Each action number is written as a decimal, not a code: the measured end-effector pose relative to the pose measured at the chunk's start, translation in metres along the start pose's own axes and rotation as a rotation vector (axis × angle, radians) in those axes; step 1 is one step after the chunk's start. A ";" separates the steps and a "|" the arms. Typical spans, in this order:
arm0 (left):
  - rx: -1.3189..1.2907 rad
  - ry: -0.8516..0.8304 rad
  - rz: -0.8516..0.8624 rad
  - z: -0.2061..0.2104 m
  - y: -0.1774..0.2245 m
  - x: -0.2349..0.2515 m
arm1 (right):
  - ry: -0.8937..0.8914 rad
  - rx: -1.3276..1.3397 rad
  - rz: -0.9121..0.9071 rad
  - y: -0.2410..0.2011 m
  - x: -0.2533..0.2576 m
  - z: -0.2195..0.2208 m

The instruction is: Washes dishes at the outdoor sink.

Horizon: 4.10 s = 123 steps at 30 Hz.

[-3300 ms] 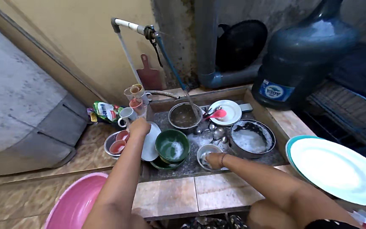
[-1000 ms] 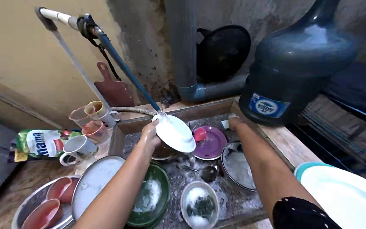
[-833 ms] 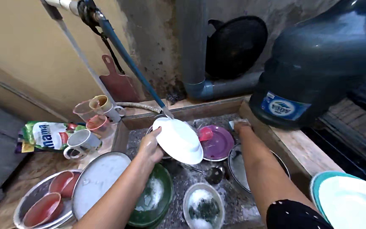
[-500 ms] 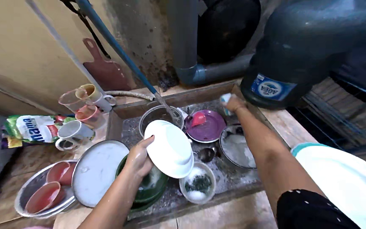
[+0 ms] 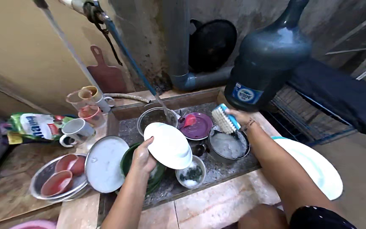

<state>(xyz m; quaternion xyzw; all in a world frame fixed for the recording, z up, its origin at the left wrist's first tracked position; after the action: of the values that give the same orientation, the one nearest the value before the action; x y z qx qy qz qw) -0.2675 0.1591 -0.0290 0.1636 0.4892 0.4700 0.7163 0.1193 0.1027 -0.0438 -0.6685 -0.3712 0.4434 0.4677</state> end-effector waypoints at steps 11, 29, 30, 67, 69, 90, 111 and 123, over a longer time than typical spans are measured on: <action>0.007 -0.003 -0.016 -0.003 -0.003 -0.001 | -0.220 -1.452 0.231 0.093 0.010 0.020; 0.056 -0.049 -0.131 -0.008 -0.026 0.024 | 0.331 -0.476 -0.361 -0.103 0.227 0.244; 0.052 -0.043 -0.127 -0.008 -0.027 0.025 | 0.334 -0.438 -0.384 -0.108 0.233 0.255; 0.186 -0.074 0.076 0.062 -0.024 0.095 | -0.463 -0.809 -0.215 0.002 -0.080 0.160; 0.153 -0.133 0.095 0.050 -0.037 0.078 | -0.219 -0.591 -0.278 -0.031 -0.082 0.143; 0.452 -0.455 0.101 0.031 -0.063 -0.024 | 0.366 -0.279 -0.364 -0.013 -0.043 0.165; 0.581 -0.141 0.221 -0.002 -0.038 0.033 | 0.207 0.172 -0.144 -0.034 -0.084 0.131; 0.392 -0.181 0.012 0.001 -0.091 -0.012 | -0.156 -0.891 -0.423 0.019 -0.074 0.208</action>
<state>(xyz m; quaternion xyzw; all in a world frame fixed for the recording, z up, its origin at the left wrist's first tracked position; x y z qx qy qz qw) -0.2207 0.1035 -0.0857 0.3439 0.5040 0.3534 0.7091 -0.0986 0.0917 -0.0788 -0.6782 -0.6859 0.1858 0.1872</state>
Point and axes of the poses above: each hand's wrist, its own x-axis towards the middle knuckle, its own z-axis out of the palm, y = z × x, the point moved 1 cm from there along x, towards the middle knuckle, and after that the axes turned 9 degrees about y, right-handed, at the moved point
